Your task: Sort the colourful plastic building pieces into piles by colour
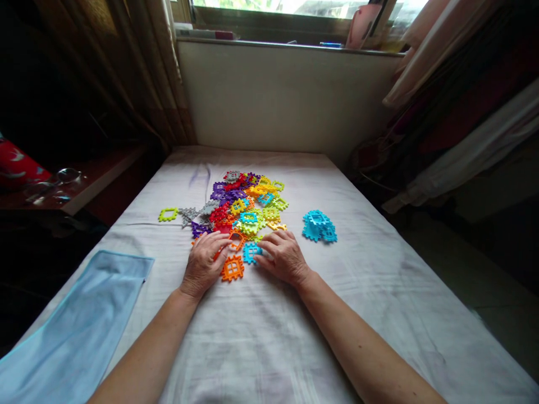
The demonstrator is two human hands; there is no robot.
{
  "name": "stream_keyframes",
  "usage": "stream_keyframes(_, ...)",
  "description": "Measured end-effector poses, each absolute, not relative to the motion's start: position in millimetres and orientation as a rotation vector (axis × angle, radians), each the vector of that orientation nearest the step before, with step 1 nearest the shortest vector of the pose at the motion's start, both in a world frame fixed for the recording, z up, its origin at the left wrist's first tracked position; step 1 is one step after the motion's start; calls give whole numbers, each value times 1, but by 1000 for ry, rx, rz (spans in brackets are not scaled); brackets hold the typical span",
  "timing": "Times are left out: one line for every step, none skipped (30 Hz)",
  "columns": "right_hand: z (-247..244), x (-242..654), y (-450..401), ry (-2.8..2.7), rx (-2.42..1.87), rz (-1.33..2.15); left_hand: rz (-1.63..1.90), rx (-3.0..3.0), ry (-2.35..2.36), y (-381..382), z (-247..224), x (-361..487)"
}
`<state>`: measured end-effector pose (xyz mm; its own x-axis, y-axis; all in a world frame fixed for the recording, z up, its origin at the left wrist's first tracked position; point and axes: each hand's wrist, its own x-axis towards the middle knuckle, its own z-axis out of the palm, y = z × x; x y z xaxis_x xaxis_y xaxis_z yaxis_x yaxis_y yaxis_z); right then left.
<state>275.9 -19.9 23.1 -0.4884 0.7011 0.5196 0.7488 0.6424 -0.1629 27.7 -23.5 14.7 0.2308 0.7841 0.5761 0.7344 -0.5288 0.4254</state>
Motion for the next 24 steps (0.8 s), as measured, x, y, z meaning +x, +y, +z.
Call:
stream_keyframes(23, 274, -21, -2335, -1107, -87, 1196, 2413, 1492, -23, 15, 28)
stream_keyframes(22, 272, -21, -2355, -1096, -60, 1198, 2414, 1491, -23, 14, 28)
stream_keyframes(22, 271, -22, -2370, -1094, -35, 1199, 2415, 1491, -23, 14, 27)
stream_keyframes(21, 271, -22, -2379, -1098, -17, 1198, 2417, 1491, -23, 14, 27)
stream_keyframes(21, 270, -22, -2383, -1104, -6, 1193, 2420, 1492, -23, 14, 27)
stream_keyframes(20, 270, -21, -2387, -1105, -3, 1186, 2422, 1492, -23, 14, 27)
stream_keyframes(20, 271, -21, -2389, -1098, -7, 1178, 2423, 1493, -23, 14, 26)
stream_keyframes(19, 271, -20, -2392, -1086, -18, 1172, 2423, 1493, -23, 13, 26)
stream_keyframes(19, 272, -20, -2395, -1069, -32, 1171, 2424, 1494, -23, 13, 26)
stream_keyframes(18, 272, -19, -2398, -1050, -47, 1174, 2425, 1493, -23, 13, 26)
stream_keyframes(18, 273, -19, -2399, -1031, -60, 1182, 2427, 1491, -23, 13, 26)
stream_keyframes(17, 273, -19, -2397, -1011, -71, 1193, 2428, 1488, -23, 13, 26)
stream_keyframes(17, 274, -19, -2393, -995, -81, 1202, 2429, 1484, -23, 12, 26)
stream_keyframes(17, 274, -19, -2386, -981, -90, 1206, 2427, 1480, -23, 12, 26)
stream_keyframes(18, 275, -18, -2372, -969, -103, 1202, 2423, 1480, -22, 11, 26)
stream_keyframes(18, 275, -18, -2351, -964, -119, 1195, 2418, 1485, -22, 11, 25)
stream_keyframes(19, 277, -17, -2321, -965, -137, 1189, 2412, 1490, -22, 10, 25)
stream_keyframes(20, 279, -16, -2285, -977, -155, 1185, 2408, 1493, -21, 10, 24)
stream_keyframes(21, 282, -14, -2238, -1002, -174, 1186, 2404, 1494, -21, 9, 24)
stream_keyframes(22, 286, -12, -2182, -1040, -194, 1191, 2402, 1492, -21, 9, 23)
stream_keyframes(23, 292, -10, -2122, -1089, -213, 1200, 2399, 1489, -20, 8, 23)
stream_keyframes(24, 298, -7, -2058, -1147, -234, 1209, 2397, 1485, -20, 8, 23)
stream_keyframes(24, 306, -4, -1992, -1212, -260, 1219, 2394, 1482, -20, 8, 23)
stream_keyframes(24, 315, 0, -1925, -1284, -287, 1228, 2392, 1480, -20, 8, 24)
